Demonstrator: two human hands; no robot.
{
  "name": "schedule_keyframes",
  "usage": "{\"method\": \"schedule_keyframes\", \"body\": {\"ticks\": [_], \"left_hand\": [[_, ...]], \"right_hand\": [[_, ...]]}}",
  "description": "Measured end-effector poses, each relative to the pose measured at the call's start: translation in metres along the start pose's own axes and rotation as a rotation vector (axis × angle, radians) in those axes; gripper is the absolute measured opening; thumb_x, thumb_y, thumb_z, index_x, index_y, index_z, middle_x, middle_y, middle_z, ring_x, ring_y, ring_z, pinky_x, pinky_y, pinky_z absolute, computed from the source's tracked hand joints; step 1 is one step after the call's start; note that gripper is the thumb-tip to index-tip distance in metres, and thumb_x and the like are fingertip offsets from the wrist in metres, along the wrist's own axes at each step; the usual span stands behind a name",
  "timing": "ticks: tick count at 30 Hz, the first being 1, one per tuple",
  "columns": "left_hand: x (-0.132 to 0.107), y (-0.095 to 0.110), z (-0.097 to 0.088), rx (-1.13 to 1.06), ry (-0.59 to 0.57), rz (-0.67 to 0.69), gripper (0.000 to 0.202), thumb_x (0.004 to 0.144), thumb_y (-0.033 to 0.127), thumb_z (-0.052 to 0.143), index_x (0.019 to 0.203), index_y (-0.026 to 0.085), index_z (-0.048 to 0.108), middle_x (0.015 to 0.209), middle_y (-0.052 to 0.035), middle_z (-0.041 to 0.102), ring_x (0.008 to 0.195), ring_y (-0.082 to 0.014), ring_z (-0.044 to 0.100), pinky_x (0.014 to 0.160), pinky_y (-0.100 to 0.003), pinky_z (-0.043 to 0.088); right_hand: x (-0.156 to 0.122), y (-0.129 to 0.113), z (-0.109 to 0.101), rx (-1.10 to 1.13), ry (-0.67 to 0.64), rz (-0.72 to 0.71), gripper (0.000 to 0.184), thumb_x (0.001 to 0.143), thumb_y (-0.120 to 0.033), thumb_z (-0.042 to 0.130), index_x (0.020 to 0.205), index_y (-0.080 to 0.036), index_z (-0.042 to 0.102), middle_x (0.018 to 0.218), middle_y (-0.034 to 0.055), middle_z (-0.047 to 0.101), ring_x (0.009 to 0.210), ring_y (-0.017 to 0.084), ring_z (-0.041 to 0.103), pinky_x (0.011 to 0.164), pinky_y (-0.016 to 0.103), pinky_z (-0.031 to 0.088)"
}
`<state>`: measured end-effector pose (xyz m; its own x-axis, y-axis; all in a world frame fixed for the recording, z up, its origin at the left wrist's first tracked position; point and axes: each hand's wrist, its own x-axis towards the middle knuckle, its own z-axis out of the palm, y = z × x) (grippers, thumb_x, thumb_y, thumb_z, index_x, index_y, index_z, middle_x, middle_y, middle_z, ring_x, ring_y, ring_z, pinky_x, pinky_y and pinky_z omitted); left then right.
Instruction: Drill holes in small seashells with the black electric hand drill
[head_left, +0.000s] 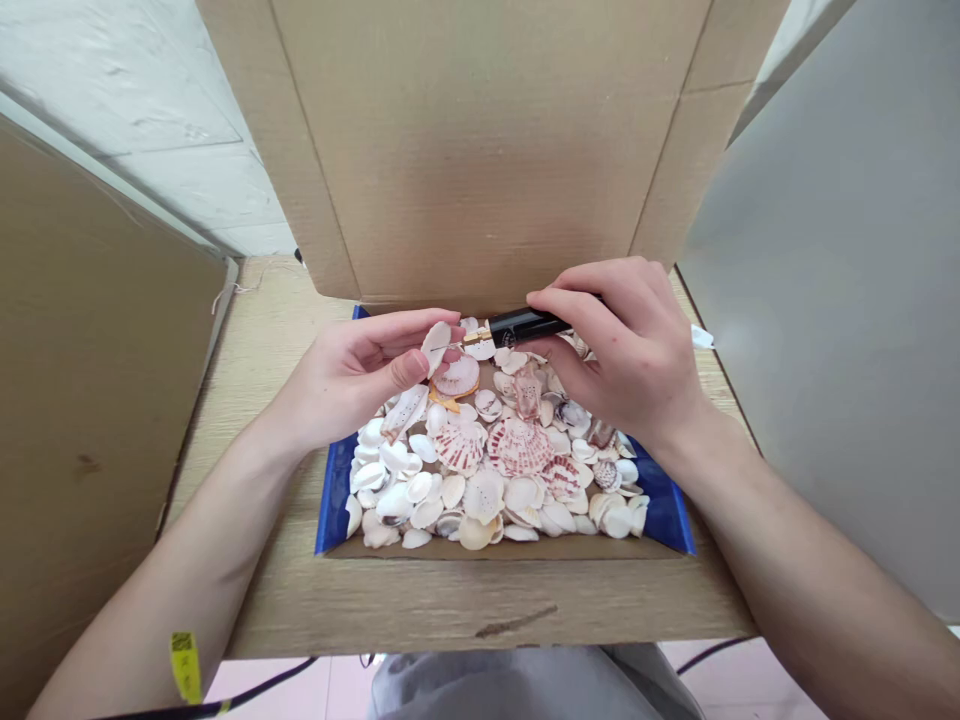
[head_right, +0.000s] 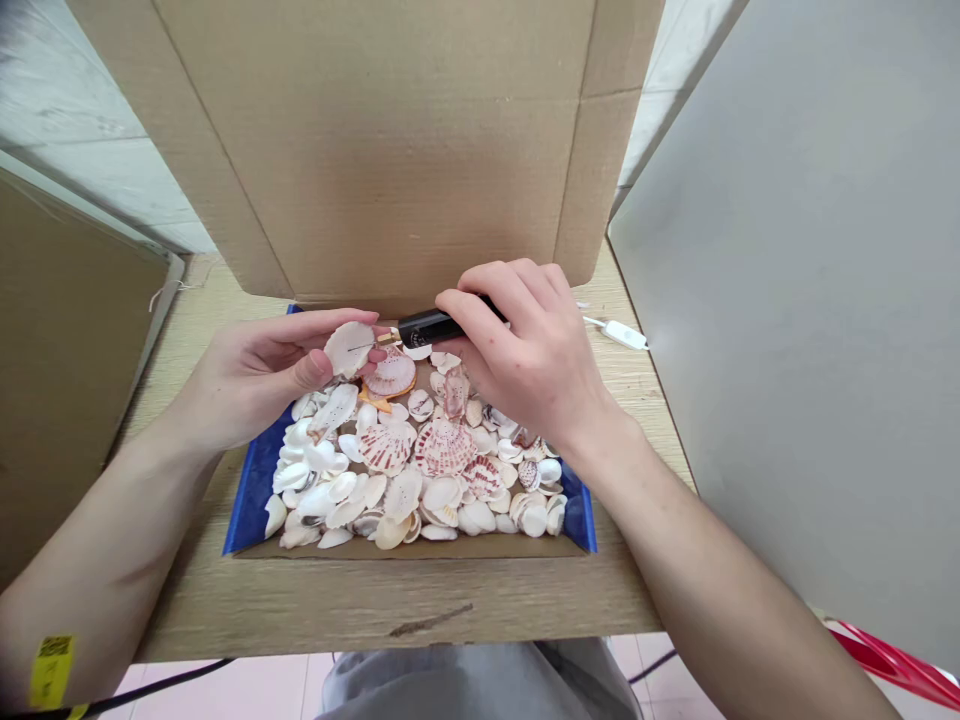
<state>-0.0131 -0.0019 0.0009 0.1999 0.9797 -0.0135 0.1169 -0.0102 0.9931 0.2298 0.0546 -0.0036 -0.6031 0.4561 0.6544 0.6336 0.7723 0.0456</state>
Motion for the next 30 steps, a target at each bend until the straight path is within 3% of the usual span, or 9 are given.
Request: {"method": "schedule_keyframes", "body": {"ticks": [5,12,17,24,30], "left_hand": [[0.0012,-0.002,-0.001,-0.024,0.0,0.008,0.034,0.082,0.027,0.072,0.116,0.022,0.069,0.119,-0.0055,0.072,0.105,-0.0227,0.069,0.087,-0.03,0.058],[0.0007,-0.0014,0.0006,-0.068,0.015,-0.026,0.037,0.077,0.024,0.077,0.114,0.021,0.069,0.115,-0.0054,0.073,0.102,-0.022,0.07,0.084,-0.029,0.06],[0.0007,-0.0008,0.0015,-0.066,0.012,-0.016,0.037,0.077,0.025,0.077,0.113,0.02,0.069,0.117,-0.0052,0.073,0.104,-0.0222,0.07,0.084,-0.028,0.059],[0.0005,0.0004,0.0018,-0.049,0.009,-0.047,0.034,0.077,0.027,0.077,0.11,0.021,0.07,0.108,-0.0035,0.075,0.094,-0.0197,0.072,0.079,-0.027,0.06],[0.0004,0.0022,0.0035,-0.073,0.019,-0.039,0.031,0.076,0.024,0.077,0.107,0.022,0.071,0.104,-0.002,0.076,0.092,-0.0174,0.072,0.079,-0.025,0.061]], "right_hand": [[-0.0008,0.0009,0.0019,0.021,0.024,0.007,0.018,0.092,-0.033,0.054,0.106,-0.023,0.06,0.096,0.0075,0.066,0.085,0.021,0.058,0.071,0.036,0.044],[-0.0032,0.0019,0.0043,0.05,-0.024,0.027,0.032,0.091,-0.046,0.054,0.104,-0.019,0.062,0.083,0.0066,0.065,0.076,0.021,0.055,0.066,0.035,0.045],[-0.0046,0.0042,0.0044,0.084,-0.08,0.009,0.031,0.093,-0.047,0.05,0.101,-0.019,0.061,0.081,0.0057,0.065,0.073,0.019,0.055,0.062,0.033,0.043],[-0.0001,0.0023,-0.0006,0.03,0.12,-0.092,0.019,0.089,-0.034,0.061,0.102,-0.021,0.058,0.09,0.0056,0.069,0.08,0.02,0.058,0.068,0.035,0.044],[-0.0004,0.0013,-0.0017,0.02,0.149,-0.122,0.021,0.088,-0.036,0.061,0.104,-0.022,0.058,0.088,0.0051,0.069,0.078,0.019,0.059,0.067,0.034,0.044]]}}
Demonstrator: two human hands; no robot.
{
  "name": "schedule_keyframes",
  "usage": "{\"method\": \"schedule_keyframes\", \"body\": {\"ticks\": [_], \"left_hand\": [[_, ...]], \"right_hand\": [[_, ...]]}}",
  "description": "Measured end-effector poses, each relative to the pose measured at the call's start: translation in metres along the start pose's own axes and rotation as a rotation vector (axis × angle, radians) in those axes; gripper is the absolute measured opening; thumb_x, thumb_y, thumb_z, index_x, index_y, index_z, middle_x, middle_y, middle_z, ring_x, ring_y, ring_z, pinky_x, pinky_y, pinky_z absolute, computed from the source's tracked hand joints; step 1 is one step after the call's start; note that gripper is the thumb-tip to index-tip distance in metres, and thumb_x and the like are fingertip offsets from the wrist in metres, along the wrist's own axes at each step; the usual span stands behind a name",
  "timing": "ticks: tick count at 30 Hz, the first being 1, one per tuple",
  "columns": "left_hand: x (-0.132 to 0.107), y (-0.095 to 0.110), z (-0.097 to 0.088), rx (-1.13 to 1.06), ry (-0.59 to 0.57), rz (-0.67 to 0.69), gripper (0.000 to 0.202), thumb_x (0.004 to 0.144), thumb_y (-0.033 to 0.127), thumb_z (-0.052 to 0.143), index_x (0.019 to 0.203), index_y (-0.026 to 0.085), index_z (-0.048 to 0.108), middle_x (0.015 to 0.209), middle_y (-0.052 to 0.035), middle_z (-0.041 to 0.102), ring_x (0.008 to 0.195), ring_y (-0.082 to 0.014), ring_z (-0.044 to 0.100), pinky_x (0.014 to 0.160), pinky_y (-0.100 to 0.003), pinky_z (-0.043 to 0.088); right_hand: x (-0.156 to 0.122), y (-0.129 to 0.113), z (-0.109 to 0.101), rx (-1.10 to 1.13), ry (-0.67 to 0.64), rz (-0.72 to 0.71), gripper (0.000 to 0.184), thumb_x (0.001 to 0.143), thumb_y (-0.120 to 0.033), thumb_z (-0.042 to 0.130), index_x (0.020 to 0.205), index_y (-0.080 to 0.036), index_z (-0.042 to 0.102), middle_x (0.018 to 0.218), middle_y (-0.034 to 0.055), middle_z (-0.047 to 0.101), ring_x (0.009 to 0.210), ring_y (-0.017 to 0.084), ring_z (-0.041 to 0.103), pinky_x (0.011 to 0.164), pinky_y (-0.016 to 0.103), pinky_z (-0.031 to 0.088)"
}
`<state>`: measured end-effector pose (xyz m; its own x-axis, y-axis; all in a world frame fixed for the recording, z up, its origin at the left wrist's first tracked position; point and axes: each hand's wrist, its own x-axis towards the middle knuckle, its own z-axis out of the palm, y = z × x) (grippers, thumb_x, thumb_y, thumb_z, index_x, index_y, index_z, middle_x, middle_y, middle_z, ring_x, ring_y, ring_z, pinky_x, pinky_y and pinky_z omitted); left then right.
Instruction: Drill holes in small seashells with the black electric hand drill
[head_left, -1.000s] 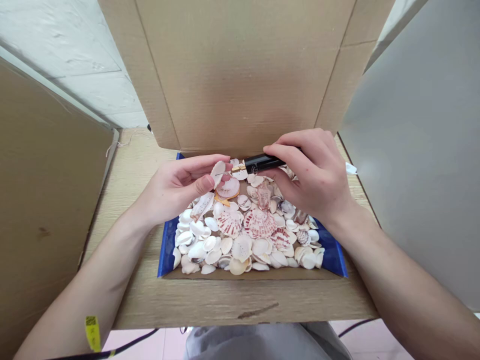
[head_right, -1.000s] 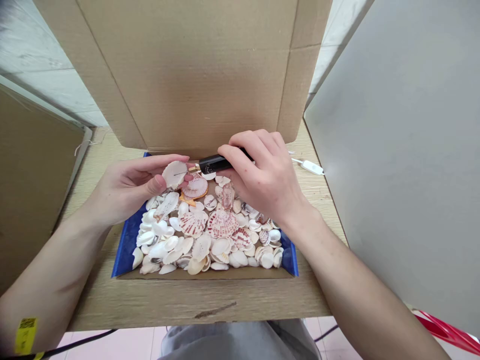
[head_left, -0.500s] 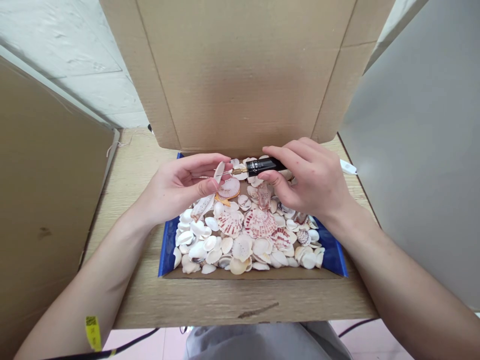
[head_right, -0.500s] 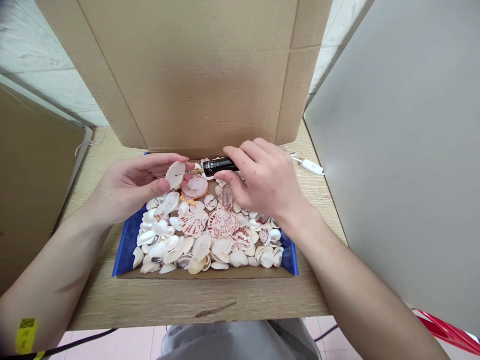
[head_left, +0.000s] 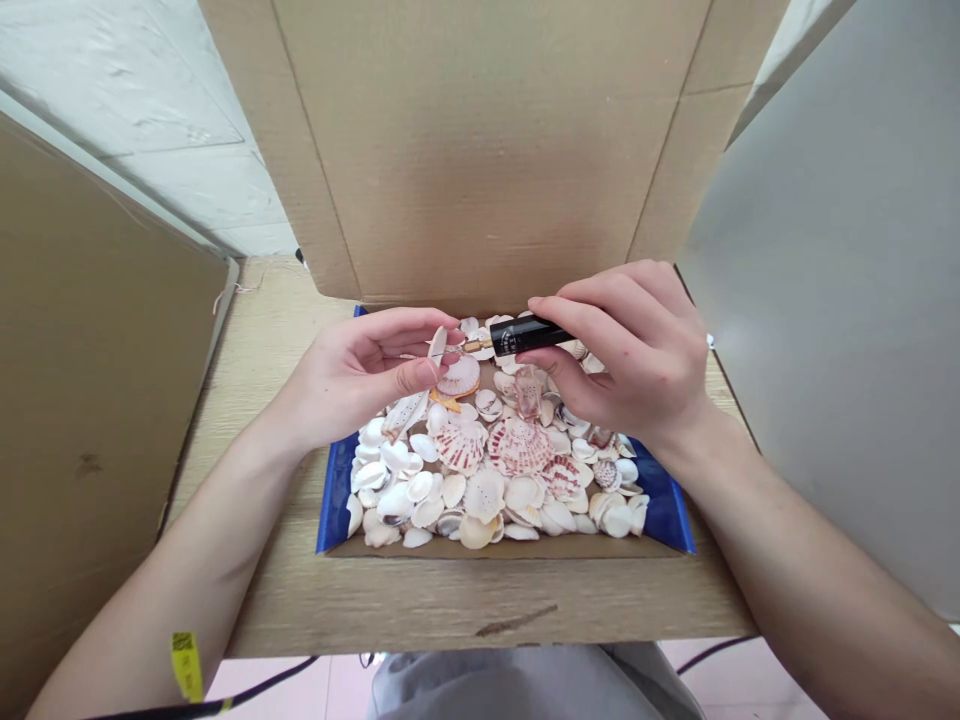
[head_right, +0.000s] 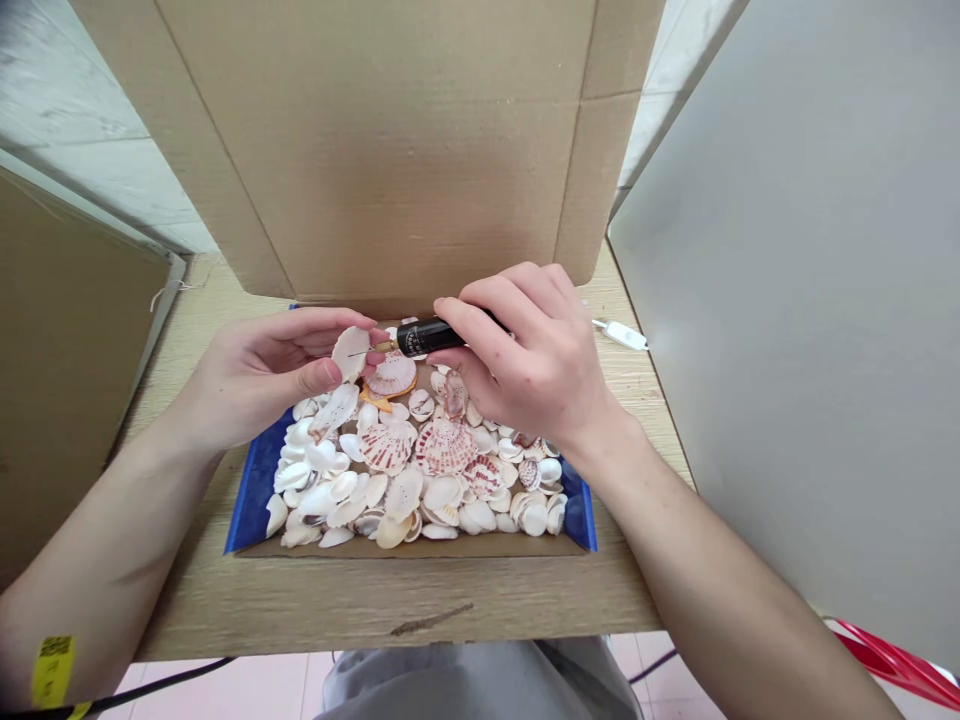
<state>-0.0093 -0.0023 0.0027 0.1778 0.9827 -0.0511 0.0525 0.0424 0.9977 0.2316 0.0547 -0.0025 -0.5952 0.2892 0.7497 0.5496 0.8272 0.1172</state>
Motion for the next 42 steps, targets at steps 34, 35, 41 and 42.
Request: {"method": "schedule_keyframes", "body": {"ticks": [34,35,41,42], "left_hand": [[0.0002,0.0009,-0.0013,-0.02,-0.092,0.002,0.04,0.074,0.021,0.079,0.113,0.026,0.069,0.119,-0.0032,0.071,0.109,-0.023,0.068,0.089,-0.033,0.059],[0.0002,0.0009,-0.0013,-0.015,-0.09,0.011,0.041,0.074,0.019,0.079,0.112,0.026,0.069,0.121,-0.0031,0.071,0.111,-0.0227,0.067,0.091,-0.033,0.058],[0.001,-0.0012,-0.0004,-0.044,-0.11,0.052,0.044,0.072,0.014,0.079,0.112,0.028,0.069,0.124,-0.0024,0.069,0.111,-0.0227,0.066,0.09,-0.034,0.06],[0.0009,-0.0015,-0.0002,-0.049,-0.11,0.068,0.045,0.071,0.012,0.079,0.112,0.029,0.07,0.125,-0.0025,0.068,0.111,-0.0226,0.066,0.091,-0.034,0.059]], "right_hand": [[0.0018,-0.0019,0.0008,0.035,-0.121,0.053,0.014,0.093,-0.036,0.054,0.1,-0.025,0.06,0.092,0.0044,0.069,0.082,0.018,0.061,0.071,0.034,0.046],[0.0013,-0.0016,0.0013,0.042,-0.11,0.039,0.015,0.093,-0.036,0.055,0.1,-0.024,0.06,0.092,0.0046,0.069,0.081,0.018,0.061,0.07,0.033,0.046],[-0.0012,-0.0039,0.003,0.054,-0.177,-0.021,0.027,0.094,-0.043,0.054,0.099,-0.017,0.062,0.083,0.0024,0.069,0.068,0.012,0.06,0.06,0.025,0.045],[-0.0011,-0.0046,0.0028,0.049,-0.191,-0.018,0.028,0.093,-0.044,0.054,0.097,-0.017,0.062,0.082,0.0023,0.069,0.066,0.011,0.06,0.058,0.025,0.043]]}}
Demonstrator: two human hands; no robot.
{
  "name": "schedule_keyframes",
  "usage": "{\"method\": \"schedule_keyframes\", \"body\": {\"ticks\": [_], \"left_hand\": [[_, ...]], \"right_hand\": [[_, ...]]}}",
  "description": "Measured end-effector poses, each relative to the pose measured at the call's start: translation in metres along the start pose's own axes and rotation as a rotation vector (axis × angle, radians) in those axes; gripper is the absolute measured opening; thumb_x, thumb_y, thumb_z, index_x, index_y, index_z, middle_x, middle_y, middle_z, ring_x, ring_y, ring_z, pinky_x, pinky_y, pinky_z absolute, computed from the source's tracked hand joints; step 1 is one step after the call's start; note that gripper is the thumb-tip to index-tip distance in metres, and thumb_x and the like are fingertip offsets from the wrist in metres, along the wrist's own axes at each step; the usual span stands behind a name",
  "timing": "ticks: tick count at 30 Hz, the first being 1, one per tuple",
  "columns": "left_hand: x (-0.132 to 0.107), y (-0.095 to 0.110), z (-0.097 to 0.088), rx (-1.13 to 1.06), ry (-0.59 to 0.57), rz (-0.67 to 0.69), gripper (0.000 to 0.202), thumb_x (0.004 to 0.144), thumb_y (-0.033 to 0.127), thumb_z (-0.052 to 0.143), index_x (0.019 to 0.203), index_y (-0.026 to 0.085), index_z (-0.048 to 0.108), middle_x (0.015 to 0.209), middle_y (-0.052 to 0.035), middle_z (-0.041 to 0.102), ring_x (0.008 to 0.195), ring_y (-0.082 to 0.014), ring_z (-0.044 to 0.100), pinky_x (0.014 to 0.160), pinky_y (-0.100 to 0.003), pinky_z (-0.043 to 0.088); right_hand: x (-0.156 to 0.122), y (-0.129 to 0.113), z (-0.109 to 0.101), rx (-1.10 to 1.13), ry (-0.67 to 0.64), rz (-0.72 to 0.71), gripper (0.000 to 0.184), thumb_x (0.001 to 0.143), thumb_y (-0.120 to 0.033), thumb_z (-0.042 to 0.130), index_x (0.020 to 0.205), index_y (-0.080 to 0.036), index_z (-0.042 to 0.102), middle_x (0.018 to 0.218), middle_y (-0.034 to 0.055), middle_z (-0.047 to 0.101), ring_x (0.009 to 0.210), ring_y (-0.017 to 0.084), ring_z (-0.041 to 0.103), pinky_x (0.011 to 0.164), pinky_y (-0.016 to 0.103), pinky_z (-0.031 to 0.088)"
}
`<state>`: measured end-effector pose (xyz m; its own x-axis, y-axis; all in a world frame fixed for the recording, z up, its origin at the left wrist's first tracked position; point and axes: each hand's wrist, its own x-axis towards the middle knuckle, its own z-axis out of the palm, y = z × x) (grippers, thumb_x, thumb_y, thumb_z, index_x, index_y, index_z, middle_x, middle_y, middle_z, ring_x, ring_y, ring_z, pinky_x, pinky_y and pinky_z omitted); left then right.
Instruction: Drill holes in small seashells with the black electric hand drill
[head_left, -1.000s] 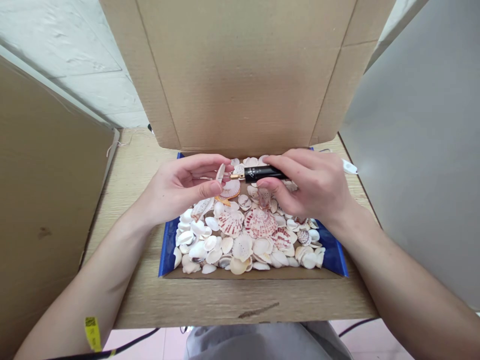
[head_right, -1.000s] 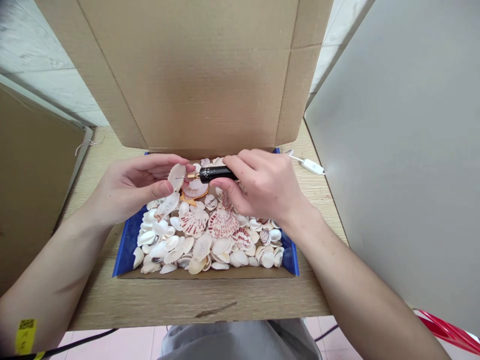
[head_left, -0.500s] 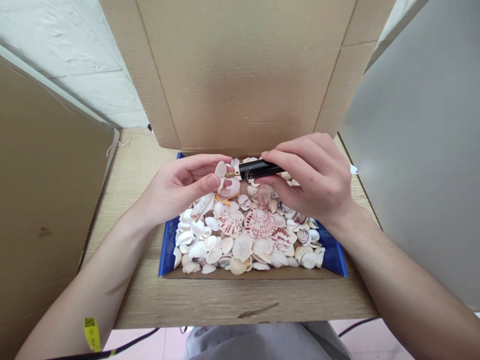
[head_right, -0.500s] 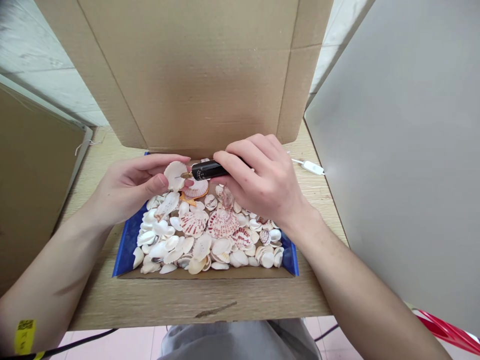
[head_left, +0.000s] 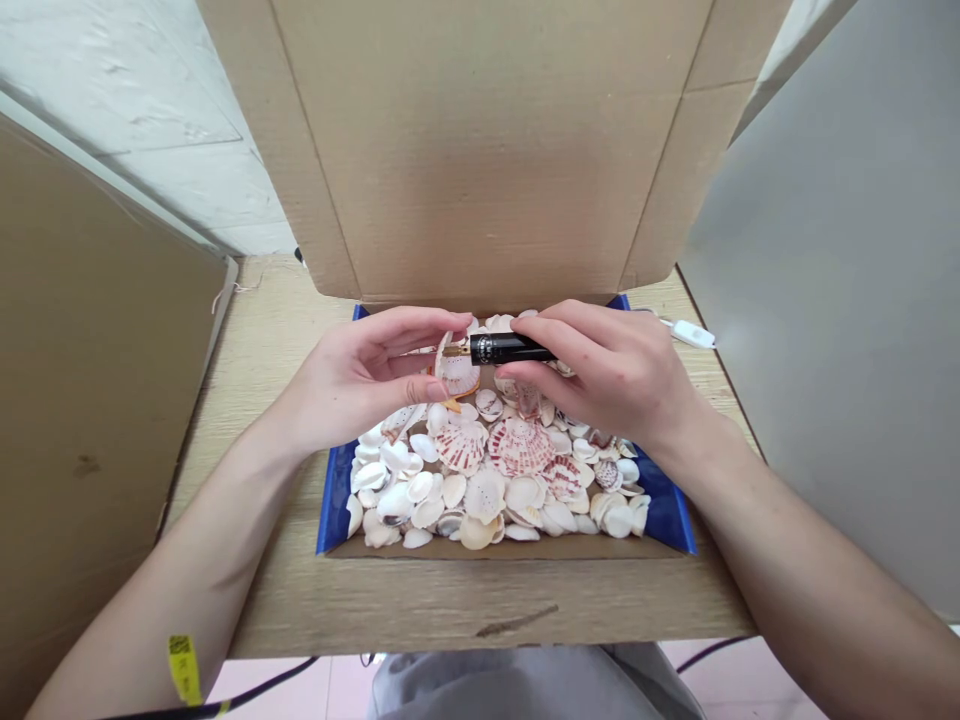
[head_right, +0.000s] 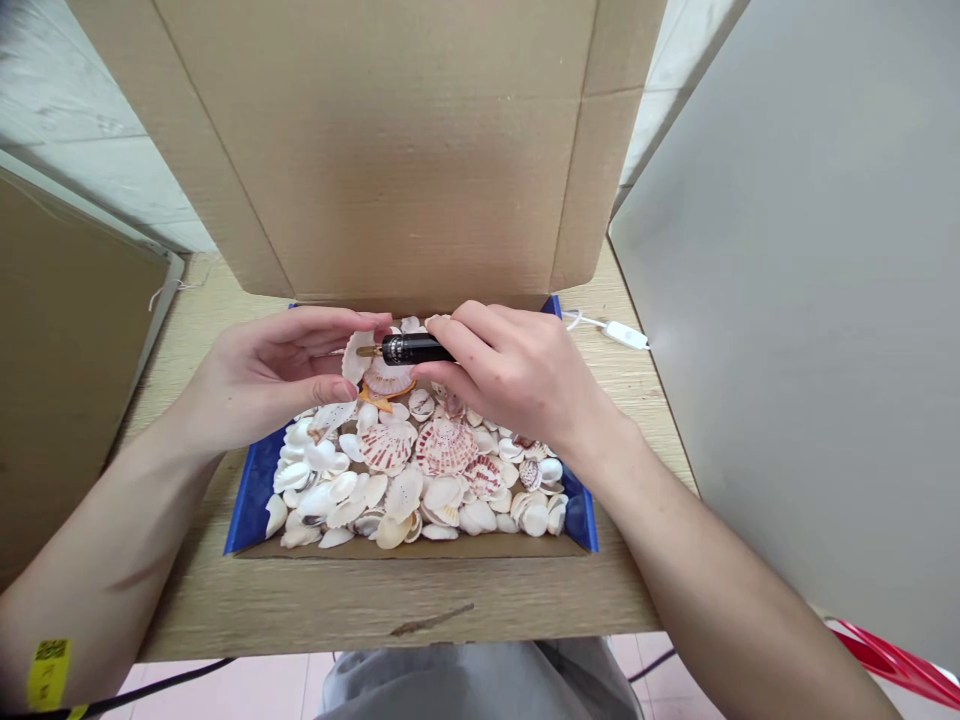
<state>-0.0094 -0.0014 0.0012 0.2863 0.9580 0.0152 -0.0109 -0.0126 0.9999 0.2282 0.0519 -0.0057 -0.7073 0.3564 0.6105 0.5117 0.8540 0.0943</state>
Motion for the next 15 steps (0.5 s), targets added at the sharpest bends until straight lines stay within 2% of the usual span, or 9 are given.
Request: {"method": "schedule_keyframes", "body": {"ticks": [5,10,12,15], "left_hand": [[-0.0017,0.0022,0.0005,0.053,0.058,0.008,0.044,0.072,0.015,0.079,0.112,0.029,0.07,0.131,-0.0024,0.064,0.125,-0.0266,0.057,0.099,-0.041,0.055],[-0.0019,0.0051,0.0004,0.119,0.062,0.03,0.033,0.071,0.021,0.08,0.102,0.032,0.074,0.135,0.0004,0.062,0.134,-0.0291,0.048,0.1,-0.04,0.054],[-0.0016,0.0049,0.0006,0.119,0.079,0.035,0.028,0.074,0.022,0.079,0.1,0.031,0.074,0.133,-0.0001,0.063,0.132,-0.0284,0.051,0.099,-0.04,0.054],[-0.0011,0.0038,0.0009,0.101,0.117,0.026,0.033,0.074,0.019,0.079,0.105,0.029,0.073,0.13,-0.0019,0.065,0.125,-0.0258,0.058,0.1,-0.038,0.053]], "right_hand": [[0.0008,-0.0012,-0.0011,-0.019,-0.036,0.04,0.03,0.094,-0.046,0.052,0.092,-0.019,0.063,0.082,0.002,0.069,0.065,0.011,0.061,0.055,0.024,0.041],[0.001,-0.0018,-0.0013,-0.007,-0.06,0.057,0.031,0.095,-0.047,0.05,0.096,-0.019,0.063,0.082,0.0017,0.069,0.067,0.011,0.061,0.057,0.024,0.041],[0.001,-0.002,-0.0013,-0.015,-0.055,0.044,0.032,0.095,-0.047,0.05,0.094,-0.018,0.063,0.081,0.0018,0.069,0.066,0.011,0.061,0.056,0.024,0.04],[0.0005,-0.0021,-0.0012,-0.02,-0.026,0.033,0.03,0.094,-0.045,0.052,0.092,-0.018,0.062,0.081,0.0024,0.069,0.065,0.011,0.061,0.055,0.024,0.039]]}}
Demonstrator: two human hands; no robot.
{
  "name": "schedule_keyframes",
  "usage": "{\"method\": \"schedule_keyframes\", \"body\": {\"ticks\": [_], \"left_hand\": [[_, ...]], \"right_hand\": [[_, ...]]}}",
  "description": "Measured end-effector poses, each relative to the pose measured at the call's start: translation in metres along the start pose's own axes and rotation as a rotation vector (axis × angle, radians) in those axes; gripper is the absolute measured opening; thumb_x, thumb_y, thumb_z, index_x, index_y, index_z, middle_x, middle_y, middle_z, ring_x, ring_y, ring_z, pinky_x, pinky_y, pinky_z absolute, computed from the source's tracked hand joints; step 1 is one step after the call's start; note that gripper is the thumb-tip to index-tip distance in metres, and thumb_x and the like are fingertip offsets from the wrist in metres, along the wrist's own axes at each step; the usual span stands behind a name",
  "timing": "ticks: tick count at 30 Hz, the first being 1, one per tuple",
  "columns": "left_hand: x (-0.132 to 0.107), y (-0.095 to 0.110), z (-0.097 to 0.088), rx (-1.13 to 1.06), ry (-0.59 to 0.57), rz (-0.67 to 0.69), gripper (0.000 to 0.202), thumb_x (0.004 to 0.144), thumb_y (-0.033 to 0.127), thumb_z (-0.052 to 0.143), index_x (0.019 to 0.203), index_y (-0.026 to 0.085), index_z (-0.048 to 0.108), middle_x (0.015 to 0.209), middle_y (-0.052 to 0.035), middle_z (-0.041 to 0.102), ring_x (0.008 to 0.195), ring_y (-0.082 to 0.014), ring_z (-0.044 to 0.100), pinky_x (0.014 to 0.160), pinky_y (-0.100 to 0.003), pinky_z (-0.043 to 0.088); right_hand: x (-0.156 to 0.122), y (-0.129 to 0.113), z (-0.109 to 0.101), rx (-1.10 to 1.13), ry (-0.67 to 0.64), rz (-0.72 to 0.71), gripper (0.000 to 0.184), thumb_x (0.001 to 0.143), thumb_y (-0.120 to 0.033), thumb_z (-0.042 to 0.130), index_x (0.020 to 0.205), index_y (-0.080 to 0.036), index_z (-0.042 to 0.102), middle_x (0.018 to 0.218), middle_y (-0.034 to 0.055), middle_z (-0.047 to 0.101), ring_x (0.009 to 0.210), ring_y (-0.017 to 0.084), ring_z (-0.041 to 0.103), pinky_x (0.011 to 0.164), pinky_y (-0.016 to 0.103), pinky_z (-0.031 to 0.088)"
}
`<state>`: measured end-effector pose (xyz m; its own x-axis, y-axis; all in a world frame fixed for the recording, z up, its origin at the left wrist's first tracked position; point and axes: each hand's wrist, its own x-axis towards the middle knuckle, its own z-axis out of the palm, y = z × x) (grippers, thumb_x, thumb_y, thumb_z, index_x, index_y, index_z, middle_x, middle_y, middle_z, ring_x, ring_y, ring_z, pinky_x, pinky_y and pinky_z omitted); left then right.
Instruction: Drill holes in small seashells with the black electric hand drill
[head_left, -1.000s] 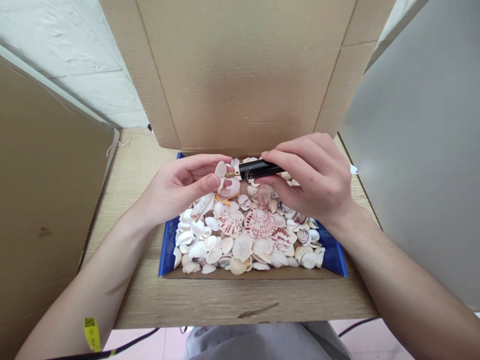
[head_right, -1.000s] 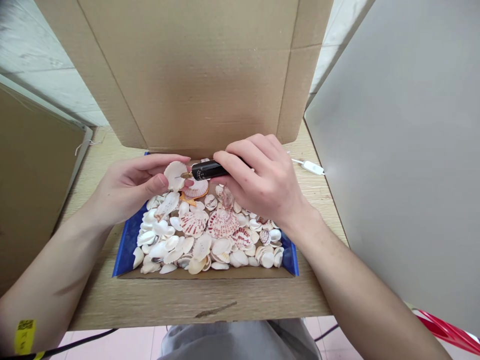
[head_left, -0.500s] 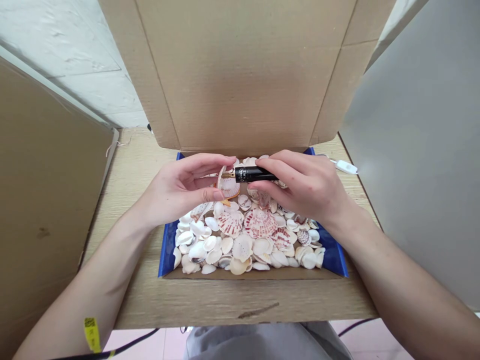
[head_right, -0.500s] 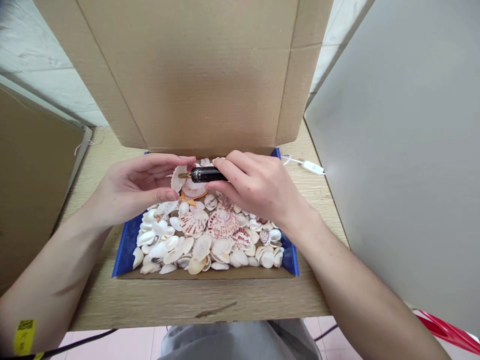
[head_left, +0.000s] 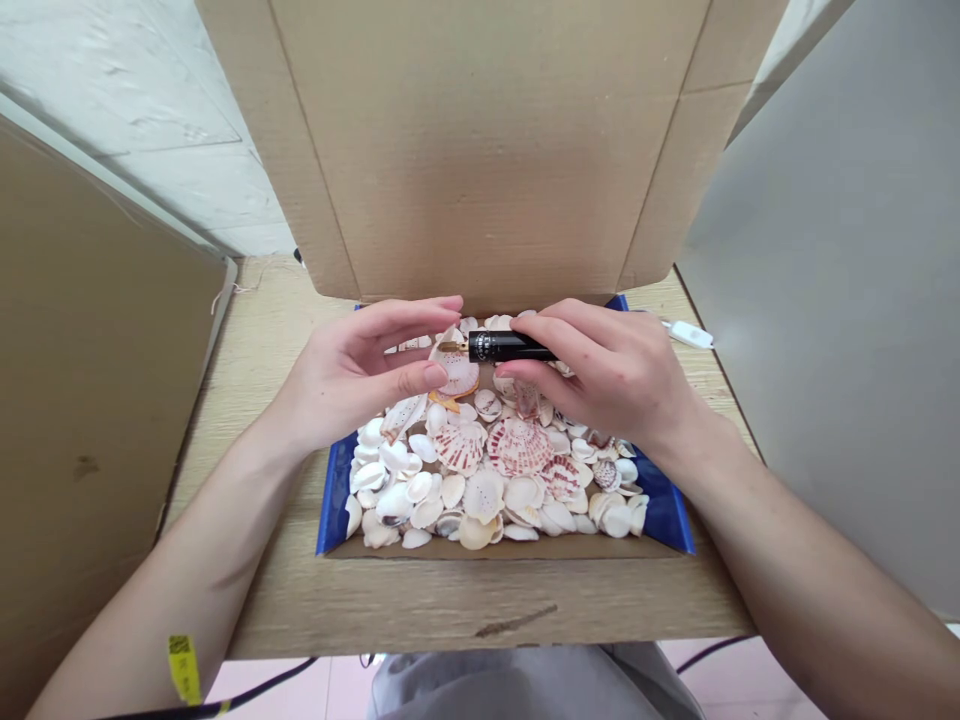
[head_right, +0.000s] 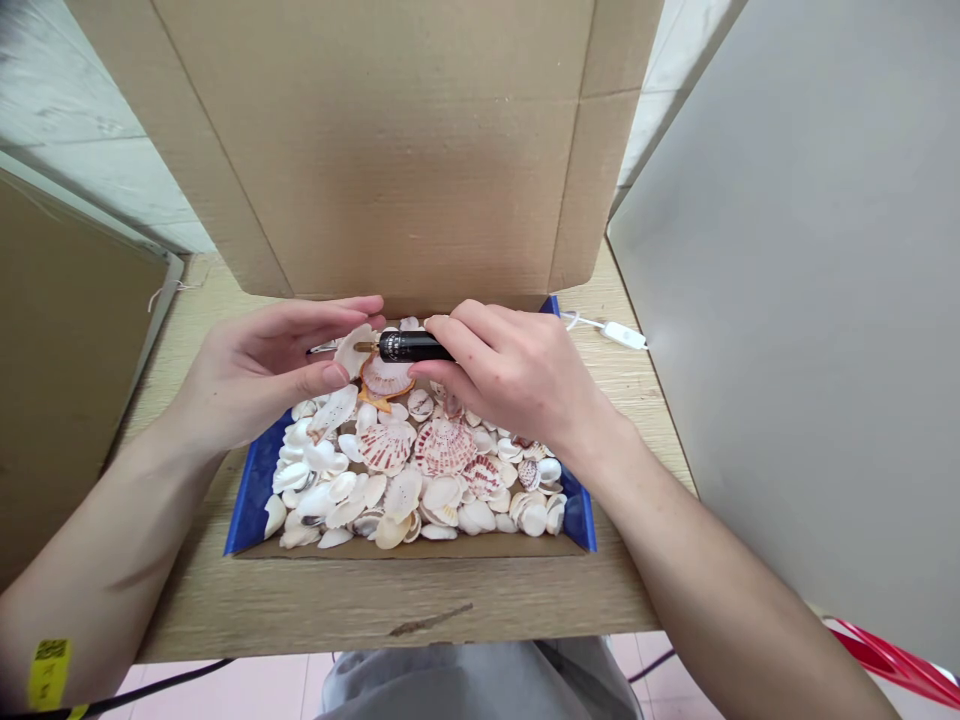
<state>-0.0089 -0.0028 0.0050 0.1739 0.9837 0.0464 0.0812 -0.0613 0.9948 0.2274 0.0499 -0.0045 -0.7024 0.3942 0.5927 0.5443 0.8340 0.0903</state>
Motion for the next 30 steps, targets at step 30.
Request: {"method": "schedule_keyframes", "body": {"ticks": [30], "left_hand": [[0.0005,-0.0087,-0.0065,-0.085,0.086,-0.064,0.04,0.08,0.036,0.074,0.119,0.027,0.068,0.132,-0.008,0.064,0.118,-0.0263,0.063,0.097,-0.036,0.054]], "right_hand": [[-0.0006,0.0048,0.0024,0.012,0.08,0.192,0.02,0.091,-0.039,0.058,0.099,-0.021,0.058,0.087,0.0047,0.067,0.077,0.017,0.062,0.061,0.03,0.046]]}}
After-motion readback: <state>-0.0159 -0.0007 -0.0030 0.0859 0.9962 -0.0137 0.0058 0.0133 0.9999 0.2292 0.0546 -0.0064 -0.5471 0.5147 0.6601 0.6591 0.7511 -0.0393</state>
